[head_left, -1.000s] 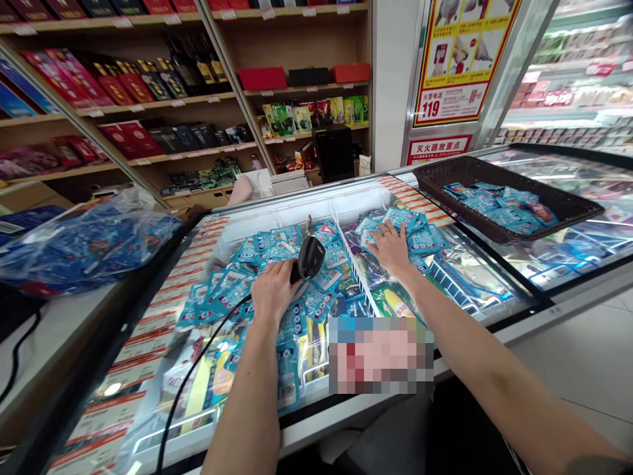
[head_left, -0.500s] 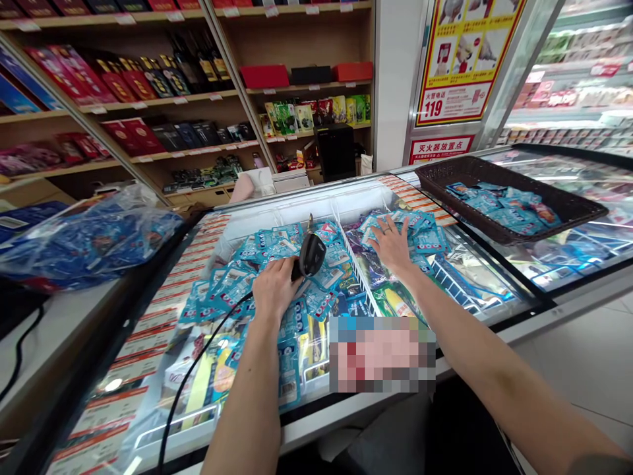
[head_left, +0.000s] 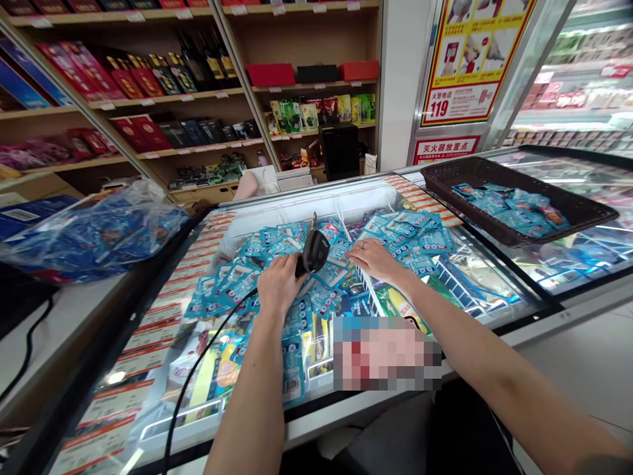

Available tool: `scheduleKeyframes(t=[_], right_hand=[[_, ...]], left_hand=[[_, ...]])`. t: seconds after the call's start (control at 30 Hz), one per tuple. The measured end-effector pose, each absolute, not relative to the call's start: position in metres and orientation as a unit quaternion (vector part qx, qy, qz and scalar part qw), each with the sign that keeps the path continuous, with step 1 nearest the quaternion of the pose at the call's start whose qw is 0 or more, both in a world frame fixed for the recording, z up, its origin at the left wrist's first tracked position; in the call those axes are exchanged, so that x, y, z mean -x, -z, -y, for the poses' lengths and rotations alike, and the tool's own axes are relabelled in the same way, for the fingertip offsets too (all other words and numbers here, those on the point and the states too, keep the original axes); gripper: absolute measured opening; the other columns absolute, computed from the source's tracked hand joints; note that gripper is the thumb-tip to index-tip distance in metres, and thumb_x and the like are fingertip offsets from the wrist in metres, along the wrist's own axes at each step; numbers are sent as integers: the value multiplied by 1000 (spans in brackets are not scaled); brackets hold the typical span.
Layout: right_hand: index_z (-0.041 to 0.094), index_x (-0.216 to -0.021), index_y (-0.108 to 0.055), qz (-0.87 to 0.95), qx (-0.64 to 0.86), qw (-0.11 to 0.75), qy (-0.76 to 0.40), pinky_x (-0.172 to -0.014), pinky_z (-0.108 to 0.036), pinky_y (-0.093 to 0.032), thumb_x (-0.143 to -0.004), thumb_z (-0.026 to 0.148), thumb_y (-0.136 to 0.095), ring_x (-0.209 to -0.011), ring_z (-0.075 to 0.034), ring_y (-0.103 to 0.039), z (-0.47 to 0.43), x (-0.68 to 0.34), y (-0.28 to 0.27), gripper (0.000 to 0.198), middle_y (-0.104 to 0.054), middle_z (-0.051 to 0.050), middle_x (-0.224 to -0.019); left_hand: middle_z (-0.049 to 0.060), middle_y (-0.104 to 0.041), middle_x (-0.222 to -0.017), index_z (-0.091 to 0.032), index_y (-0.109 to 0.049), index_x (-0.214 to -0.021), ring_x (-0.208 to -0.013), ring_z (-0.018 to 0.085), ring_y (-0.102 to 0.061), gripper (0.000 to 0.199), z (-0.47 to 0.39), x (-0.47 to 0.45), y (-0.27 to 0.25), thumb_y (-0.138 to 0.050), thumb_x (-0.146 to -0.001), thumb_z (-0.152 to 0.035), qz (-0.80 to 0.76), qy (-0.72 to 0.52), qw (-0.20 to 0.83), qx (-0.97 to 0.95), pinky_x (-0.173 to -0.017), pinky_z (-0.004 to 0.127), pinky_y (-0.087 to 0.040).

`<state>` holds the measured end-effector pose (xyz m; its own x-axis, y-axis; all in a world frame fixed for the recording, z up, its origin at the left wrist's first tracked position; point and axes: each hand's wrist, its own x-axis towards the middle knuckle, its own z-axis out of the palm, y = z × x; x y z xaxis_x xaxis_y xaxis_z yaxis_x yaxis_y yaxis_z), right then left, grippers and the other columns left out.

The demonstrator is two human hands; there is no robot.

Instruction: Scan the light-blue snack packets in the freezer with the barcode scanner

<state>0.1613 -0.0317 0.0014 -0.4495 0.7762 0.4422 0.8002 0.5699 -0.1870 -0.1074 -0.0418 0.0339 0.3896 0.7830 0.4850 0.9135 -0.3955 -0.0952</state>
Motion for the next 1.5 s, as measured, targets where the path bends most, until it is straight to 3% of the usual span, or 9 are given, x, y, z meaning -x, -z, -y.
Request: scheduleKeyframes(t=[0.13,0.23,0.43,0.7,0.83,1.0,1.1,1.3,1.5], right_hand=[[20,-125,-55,803,522,284,47,-99,-37,-34,-93,44,-38,-114,-22,-48,23,-156,5,43,-59,-9,-119],[16,-122,-57,791,542,276,67,-103,-38,-29,-91,48,-39,-123,-25,-41,21,-151,9,48,-53,-11,-128],[16,-103,-61,748,608,265,34,-91,-34,-36,-85,47,-54,-107,-25,-50,24,-151,2,37,-65,-9,-99],[20,-123,-53,755,609,242,-4,-93,-36,-31,-90,36,-44,-113,-24,-47,21,-155,1,37,-62,-8,-113],[20,-127,-50,758,605,245,1,-92,-38,-32,-84,55,-50,-114,-26,-45,19,-154,4,55,-59,-9,-119],[23,-129,-49,731,635,248,-14,-91,-41,-33,-68,59,-66,-112,-30,-44,10,-154,6,73,-55,-11,-120],[21,-123,-55,710,638,296,-34,-93,-42,-34,-64,56,-70,-110,-29,-46,5,-159,7,71,-57,-12,-113],[20,-99,-60,629,568,509,-148,-85,-36,-42,-74,42,-63,-94,-22,-57,-2,-171,9,34,-64,-5,-96],[21,-106,-46,496,495,652,-290,-68,-33,-49,-68,44,-65,-74,-18,-61,-5,-178,12,49,-63,-2,-86]], left_hand=[[9,-65,-103,-20,-54,-116,-103,25,-57,38,42,107,-34,-54,-81,-36,525,181,175,813,-73,31,-44],[9,-65,-104,-20,-54,-116,-103,25,-57,40,41,108,-33,-56,-80,-37,520,181,176,816,-73,31,-44],[8,-65,-103,-21,-54,-115,-102,25,-57,39,41,108,-32,-57,-80,-37,518,182,185,815,-71,31,-43],[8,-65,-102,-21,-54,-115,-102,26,-57,39,42,107,-34,-56,-80,-37,512,178,182,820,-71,32,-43],[8,-65,-102,-21,-55,-114,-101,26,-58,38,42,106,-34,-56,-80,-37,512,174,185,821,-72,32,-43],[9,-65,-103,-21,-54,-115,-103,25,-57,38,42,107,-33,-55,-80,-37,511,175,182,821,-75,33,-44],[8,-65,-103,-21,-54,-114,-103,25,-57,38,42,107,-33,-55,-81,-38,510,176,182,822,-75,32,-44],[7,-65,-102,-21,-54,-114,-101,25,-58,37,42,107,-34,-56,-81,-37,512,183,187,818,-73,32,-44],[7,-66,-102,-20,-54,-115,-101,24,-59,37,40,107,-34,-54,-81,-36,497,203,178,825,-75,32,-44]])
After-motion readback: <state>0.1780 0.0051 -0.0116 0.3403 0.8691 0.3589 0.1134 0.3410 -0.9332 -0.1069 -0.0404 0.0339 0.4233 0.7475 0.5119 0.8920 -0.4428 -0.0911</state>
